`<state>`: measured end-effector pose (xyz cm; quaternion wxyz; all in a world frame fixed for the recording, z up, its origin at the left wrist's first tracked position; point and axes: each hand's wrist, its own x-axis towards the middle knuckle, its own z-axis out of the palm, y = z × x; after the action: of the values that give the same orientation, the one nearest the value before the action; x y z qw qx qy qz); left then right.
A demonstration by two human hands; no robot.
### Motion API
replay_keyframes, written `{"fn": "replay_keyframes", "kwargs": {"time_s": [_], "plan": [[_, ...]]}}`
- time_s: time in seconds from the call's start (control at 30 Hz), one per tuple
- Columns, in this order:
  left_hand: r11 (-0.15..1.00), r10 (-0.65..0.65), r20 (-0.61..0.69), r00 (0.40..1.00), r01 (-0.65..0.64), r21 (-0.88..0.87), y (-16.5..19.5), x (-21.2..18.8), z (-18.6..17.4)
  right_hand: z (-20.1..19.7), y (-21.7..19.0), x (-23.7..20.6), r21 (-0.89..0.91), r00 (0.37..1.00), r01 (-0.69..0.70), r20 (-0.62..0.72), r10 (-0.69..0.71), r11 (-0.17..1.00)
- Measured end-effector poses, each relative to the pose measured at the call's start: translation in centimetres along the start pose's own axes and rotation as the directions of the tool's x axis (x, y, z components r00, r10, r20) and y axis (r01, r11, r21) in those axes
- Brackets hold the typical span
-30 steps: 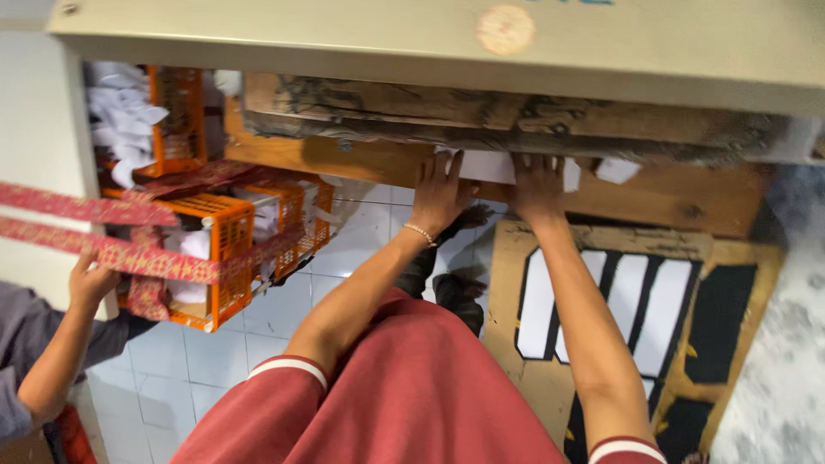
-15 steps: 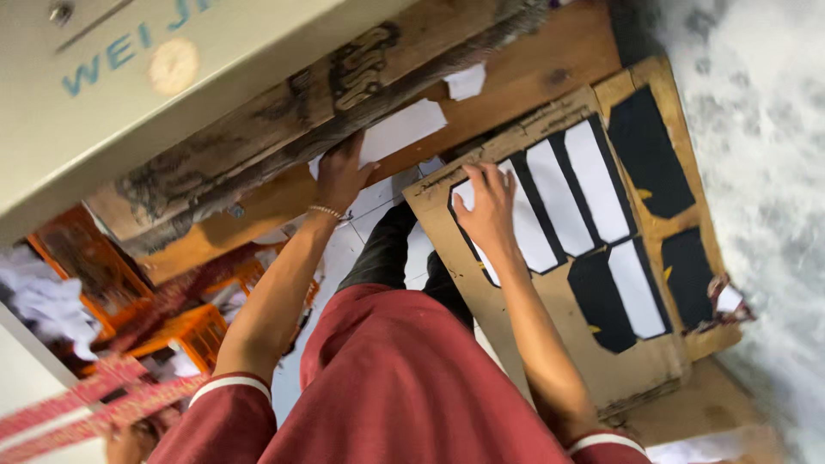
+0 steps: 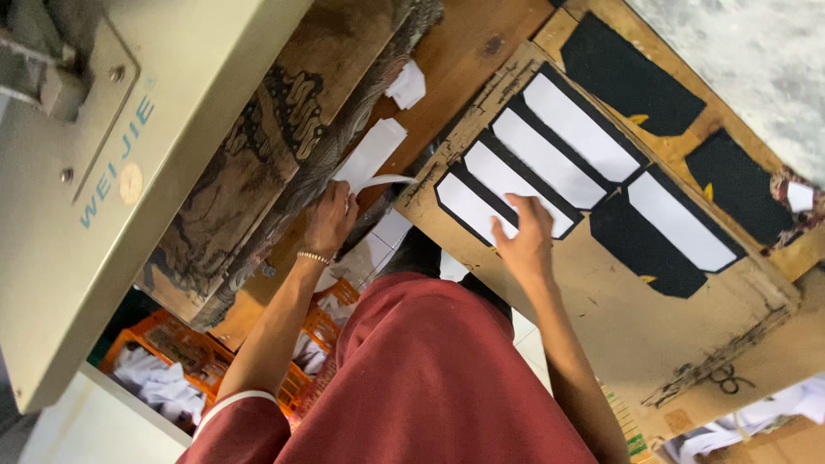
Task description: The person places white paper pieces onto black foam pads arranged on a wooden board. They repeatedly pick up paper, position it on the foam, and smooth it down. The person also gathers and stacks loose paper pieces on the table.
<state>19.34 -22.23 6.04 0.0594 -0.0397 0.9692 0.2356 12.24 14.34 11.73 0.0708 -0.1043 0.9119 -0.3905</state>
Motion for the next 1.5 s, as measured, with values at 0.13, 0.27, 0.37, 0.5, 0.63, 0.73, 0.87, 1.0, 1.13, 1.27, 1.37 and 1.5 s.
{"fn": "replay_keyframes", "kwargs": {"time_s": [0.13,0.27,0.37,0.5,0.63,0.73,0.87,1.0,1.13,1.27,1.37,1.5], "plan": [[0.987,0.058,-0.023,0.998,-0.061,-0.148,2.6,-0.7,-0.8,2.9,-1.4,-1.7,0.281,0.995,-0.077,0.08,0.057,0.957],[0.925,0.027,0.048,0.998,-0.007,-0.379,5.7,-1.1,-1.2,5.5,-3.7,-2.2,0.489,0.942,-0.294,0.296,0.161,0.821],[0.889,-0.068,0.204,0.977,0.152,-0.432,8.6,-1.7,-0.5,5.9,-5.5,-2.1,0.563,0.939,-0.282,0.328,0.104,0.777],[0.405,0.036,0.255,0.966,0.219,-0.888,11.5,-1.3,1.4,4.3,-7.2,-1.6,0.567,0.964,-0.182,0.264,0.033,0.804],[0.169,-0.016,0.458,0.889,0.454,-0.875,13.2,-1.4,2.7,1.1,-7.8,-1.9,0.481,0.962,-0.228,0.246,0.119,0.847],[0.13,0.133,0.529,0.838,0.515,-0.848,14.6,-2.1,2.9,-0.9,-8.1,-2.7,0.633,0.992,-0.123,0.069,0.102,0.764],[0.185,0.287,0.593,0.752,0.564,-0.805,17.7,-2.2,2.2,-3.6,-7.2,-3.2,0.728,0.955,-0.264,0.107,0.275,0.632],[0.172,0.365,0.621,0.694,0.605,-0.777,22.5,-1.0,0.7,-7.1,-6.1,-4.7,0.85,0.914,-0.307,0.138,0.38,0.428],[0.134,0.431,0.718,0.546,0.749,-0.649,27.7,-0.2,-0.1,-10.3,-5.3,-6.8,0.872,0.872,-0.294,0.076,0.483,0.393],[0.3,0.526,0.672,0.522,0.625,-0.721,32.5,-0.2,1.3,-13.1,-4.9,-9.7,0.661,0.764,-0.199,-0.358,0.537,0.724],[0.302,0.657,0.518,0.547,0.439,-0.846,35.7,-1.1,2.0,-15.3,-4.7,-12.5,0.103,0.7,-0.259,-0.665,0.26,0.96],[0.556,0.657,0.714,0.241,0.485,-0.675,40.5,-2.4,1.4,-18.6,-3.4,-16.5,0.064,0.726,-0.258,-0.645,0.237,0.964]]}}
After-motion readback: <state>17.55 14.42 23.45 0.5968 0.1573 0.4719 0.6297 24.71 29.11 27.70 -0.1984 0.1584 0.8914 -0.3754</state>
